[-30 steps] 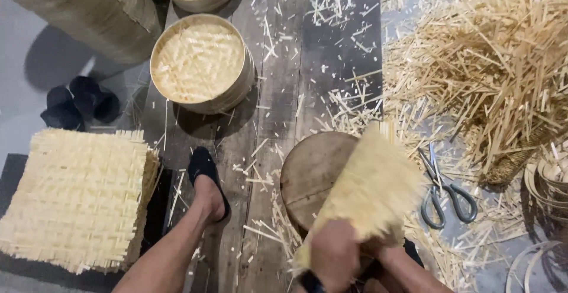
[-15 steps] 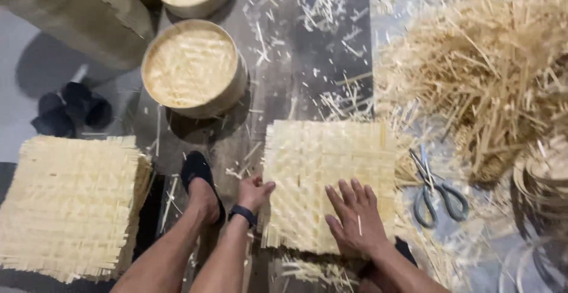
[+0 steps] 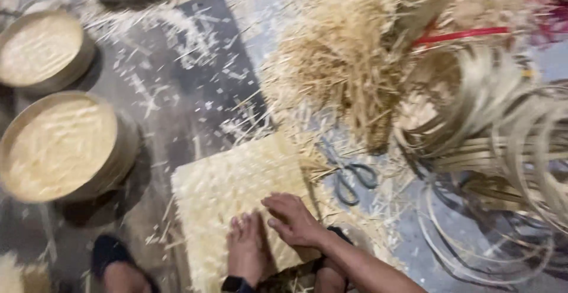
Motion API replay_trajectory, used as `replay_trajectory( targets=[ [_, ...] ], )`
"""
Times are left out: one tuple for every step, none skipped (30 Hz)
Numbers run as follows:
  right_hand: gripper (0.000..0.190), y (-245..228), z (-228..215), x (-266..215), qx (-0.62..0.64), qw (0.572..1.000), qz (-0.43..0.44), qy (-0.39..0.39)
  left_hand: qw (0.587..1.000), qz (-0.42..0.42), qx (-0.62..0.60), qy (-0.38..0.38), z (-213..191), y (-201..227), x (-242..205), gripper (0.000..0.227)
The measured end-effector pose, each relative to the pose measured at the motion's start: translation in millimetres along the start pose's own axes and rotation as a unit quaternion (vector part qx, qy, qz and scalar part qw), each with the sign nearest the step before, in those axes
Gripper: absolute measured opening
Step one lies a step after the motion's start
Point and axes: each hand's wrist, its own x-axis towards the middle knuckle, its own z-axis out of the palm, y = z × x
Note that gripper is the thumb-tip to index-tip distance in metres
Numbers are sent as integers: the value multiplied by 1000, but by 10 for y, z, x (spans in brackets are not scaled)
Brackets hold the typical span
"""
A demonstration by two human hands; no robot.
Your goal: The recorder is weaving bamboo strips together and using a hoop and wooden press to form circular bases, then trimming the edges with scissors.
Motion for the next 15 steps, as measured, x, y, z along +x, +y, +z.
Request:
replay_trajectory(
  targets=[
    [47, 146, -33, -38, 101, 992, 15, 75, 997, 15, 51, 52, 281, -126, 48, 86],
    [47, 272, -345, -154, 99, 991, 25, 85, 997, 28, 52, 46, 121, -20, 28, 86],
    [48, 387, -650, -281, 11, 969, 28, 244, 1000, -3, 18, 6, -40, 77, 9, 99],
    [49, 523, -984, -351, -78, 916, 23, 392, 999, -41, -16, -30, -213, 189, 22, 112],
    [49, 440, -1463, -574, -82, 914, 26, 396, 999, -35, -15, -31, -214, 193, 1, 112],
    [49, 360, -1960, -767, -106, 866, 113, 475, 996, -64, -18, -58, -210, 200, 28, 116],
    [50, 262, -2439, -972, -127, 804, 198, 546, 992, -94, -20, -84, -205, 197, 53, 119],
    [50, 356, -2631, -1239, -130, 803, 204, 544, 991, -92, -20, -91, -203, 185, 22, 119],
    [46, 451, -2825, -1507, -320, 756, 266, 506, 991, -100, -35, -76, -198, 176, -6, 120],
    [42, 550, -3056, -1773, -497, 674, 315, 448, 992, -102, -51, -58, -194, 196, 37, 120],
    [42, 761, -3124, -2028, -501, 668, 319, 448, 992, -95, -53, -61, 3, 16, 37, 120],
    [35, 975, -3209, -2276, -460, 699, 344, 427, 995, -72, -28, -68, 184, -150, 112, 124],
    [29, 1182, -3295, -2533, -417, 726, 367, 404, 996, -49, -3, -74, 364, -311, 196, 128],
    [29, 1123, -3297, -2608, -419, 722, 372, 405, 996, -43, -3, -77, 311, -247, 180, 128],
    [24, 1064, -3292, -2678, -354, 757, 371, 405, 994, -56, 15, -96, 258, -190, 167, 128]
  ],
)
